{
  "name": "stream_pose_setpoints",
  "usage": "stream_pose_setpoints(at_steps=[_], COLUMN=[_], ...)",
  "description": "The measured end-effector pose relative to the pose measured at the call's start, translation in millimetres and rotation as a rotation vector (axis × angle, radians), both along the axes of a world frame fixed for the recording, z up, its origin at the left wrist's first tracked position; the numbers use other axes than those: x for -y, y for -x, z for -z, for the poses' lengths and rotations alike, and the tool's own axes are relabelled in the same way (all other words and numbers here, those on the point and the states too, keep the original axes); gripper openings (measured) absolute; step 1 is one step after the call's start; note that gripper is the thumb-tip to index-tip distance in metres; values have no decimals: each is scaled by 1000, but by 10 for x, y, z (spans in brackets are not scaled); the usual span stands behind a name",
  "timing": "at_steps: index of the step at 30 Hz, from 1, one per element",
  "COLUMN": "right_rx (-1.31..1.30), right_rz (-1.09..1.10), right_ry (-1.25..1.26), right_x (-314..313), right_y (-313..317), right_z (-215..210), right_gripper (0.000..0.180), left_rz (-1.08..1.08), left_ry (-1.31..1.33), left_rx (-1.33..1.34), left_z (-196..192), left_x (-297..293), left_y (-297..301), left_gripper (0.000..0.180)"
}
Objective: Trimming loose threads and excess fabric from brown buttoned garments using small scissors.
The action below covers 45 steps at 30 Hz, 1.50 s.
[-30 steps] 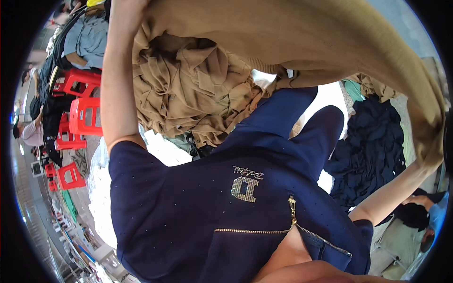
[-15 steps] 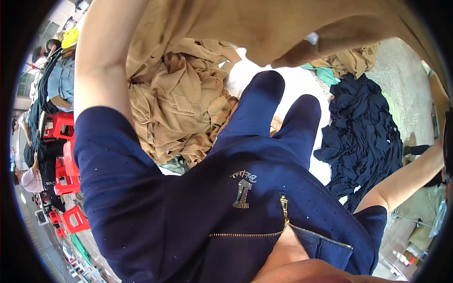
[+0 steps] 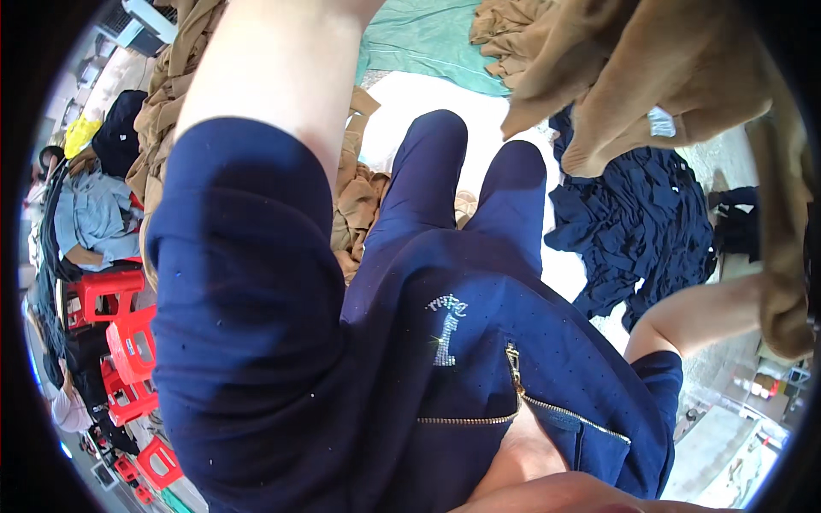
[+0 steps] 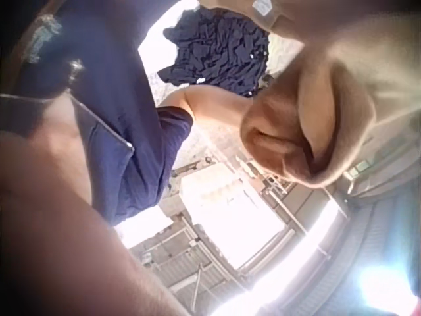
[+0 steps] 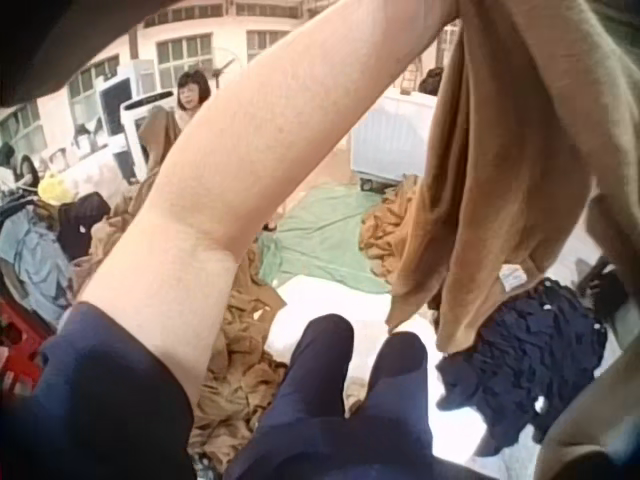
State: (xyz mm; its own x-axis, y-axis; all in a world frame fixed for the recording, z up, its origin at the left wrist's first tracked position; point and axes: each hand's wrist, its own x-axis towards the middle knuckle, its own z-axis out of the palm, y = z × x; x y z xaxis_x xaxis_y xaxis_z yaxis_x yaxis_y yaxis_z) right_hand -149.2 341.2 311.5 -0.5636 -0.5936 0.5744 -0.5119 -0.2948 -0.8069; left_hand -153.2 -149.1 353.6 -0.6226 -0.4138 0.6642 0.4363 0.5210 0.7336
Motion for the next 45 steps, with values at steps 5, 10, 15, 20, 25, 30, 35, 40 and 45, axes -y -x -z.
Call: stream_pose_setpoints(at_steps=[5,10,15,20,25,30,35,40,45], right_rx=[287,760,551,404,-441,-225,383,343,574], right_rz=[-112,-436,-707,-272,149,276,310,-345,30], right_ry=[-41,-35,-564,-612,-1012,-925,-548,-735,-802], right_x=[1217,1895,2132,1367,446,291,97,-330,-357], right_y=[-939,-1097,-1275,-578,-165,-92,176,-145,-46], right_z=[417,1110,1481,2021,2588,2874,2418,1412,2124], right_gripper=[20,17,43,27,64,36,18,46,28], left_rz=[72,86,113,-299,297,374,249,516,368], left_ry=[-268,-521,-781,-525,-371,728,848,639,730], left_rx=[162,404,710,942,773,552,447,559,1281], left_z=[509,1164,1987,3162,3213,3189,3041,2179,2564], left_x=[111,319,489,1267,-1,-1329,-1330,-1155,-676], left_y=[-139,-416,-648,-1463,-1671,-1636,-1603,-1919,-2090], left_gripper=[29,30,31,38,32,56,30,21,30])
